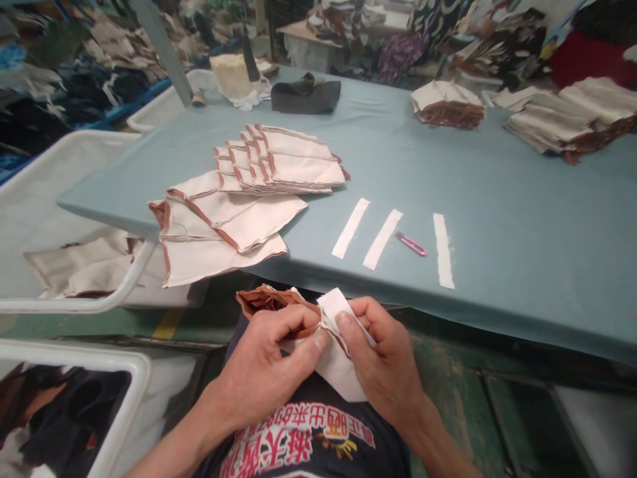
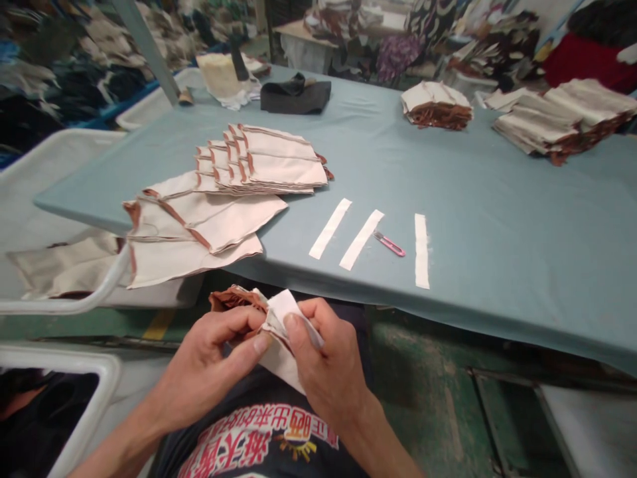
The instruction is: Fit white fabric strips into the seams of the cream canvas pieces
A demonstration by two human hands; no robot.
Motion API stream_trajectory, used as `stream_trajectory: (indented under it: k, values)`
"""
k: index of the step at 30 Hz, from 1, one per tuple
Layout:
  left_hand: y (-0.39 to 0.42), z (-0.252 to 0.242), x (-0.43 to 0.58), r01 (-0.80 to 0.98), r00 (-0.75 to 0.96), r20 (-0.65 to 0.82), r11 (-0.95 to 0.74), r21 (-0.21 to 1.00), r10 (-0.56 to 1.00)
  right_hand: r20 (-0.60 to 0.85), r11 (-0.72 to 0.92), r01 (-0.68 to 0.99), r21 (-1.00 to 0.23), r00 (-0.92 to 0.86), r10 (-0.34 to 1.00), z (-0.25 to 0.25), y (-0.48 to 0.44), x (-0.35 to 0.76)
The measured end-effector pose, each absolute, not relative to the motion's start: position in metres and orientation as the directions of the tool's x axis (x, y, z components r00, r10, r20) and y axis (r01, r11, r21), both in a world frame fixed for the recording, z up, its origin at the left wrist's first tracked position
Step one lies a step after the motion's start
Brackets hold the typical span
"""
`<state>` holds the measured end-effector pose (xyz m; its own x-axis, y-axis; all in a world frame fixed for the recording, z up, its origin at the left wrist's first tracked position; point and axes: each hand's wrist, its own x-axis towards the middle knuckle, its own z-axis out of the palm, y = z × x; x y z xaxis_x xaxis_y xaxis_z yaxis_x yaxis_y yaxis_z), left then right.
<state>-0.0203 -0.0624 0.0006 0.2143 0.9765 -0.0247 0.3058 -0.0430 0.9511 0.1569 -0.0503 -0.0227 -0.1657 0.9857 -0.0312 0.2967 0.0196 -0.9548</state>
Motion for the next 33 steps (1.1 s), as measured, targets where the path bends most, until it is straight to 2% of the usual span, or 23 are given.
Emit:
stream_trajectory:
  k: [2,6,10,14,17,20,23,33]
  values:
    - [-0.061,0.0,-0.019,0.3,0.21,-0.02,-0.045,0.953,0.977,-0.066,-0.031,0.183,-0.983,-0.19,0.98,-0.025,-0.052,0.157]
    - [-0.058,-0.002,-0.017,0.267,0.247,-0.065,-0.004,0.964,0.967,-0.23,-0.266,-0.078,-0.961,-0.31,0.922,-0.027,-0.053,0.161]
    - [-0.056,-0.001,-0.014,0.211,0.281,-0.089,0.029,0.977,0.956,-0.323,-0.384,-0.113,-0.916,-0.358,0.876,-0.029,-0.049,0.166]
    - [-0.055,0.0,-0.011,0.162,0.31,-0.105,0.056,0.985,0.945,-0.335,-0.446,-0.166,-0.88,-0.45,0.828,-0.033,-0.047,0.171]
    - [-0.055,-0.001,-0.009,0.143,0.313,-0.139,0.098,0.985,0.94,-0.308,-0.376,-0.106,-0.921,-0.395,0.866,-0.034,-0.049,0.171]
    - [-0.056,-0.004,-0.009,0.131,0.294,-0.167,0.133,0.982,0.941,-0.224,-0.205,0.103,-0.973,-0.238,0.945,-0.034,-0.051,0.169]
    - [-0.058,-0.009,-0.009,0.13,0.269,-0.175,0.145,0.981,0.947,-0.146,-0.098,0.224,-0.97,-0.211,0.966,-0.036,-0.053,0.168]
    - [-0.06,-0.016,-0.009,0.129,0.249,-0.178,0.149,0.98,0.952,-0.151,-0.096,0.224,-0.97,-0.244,0.958,-0.043,-0.054,0.165]
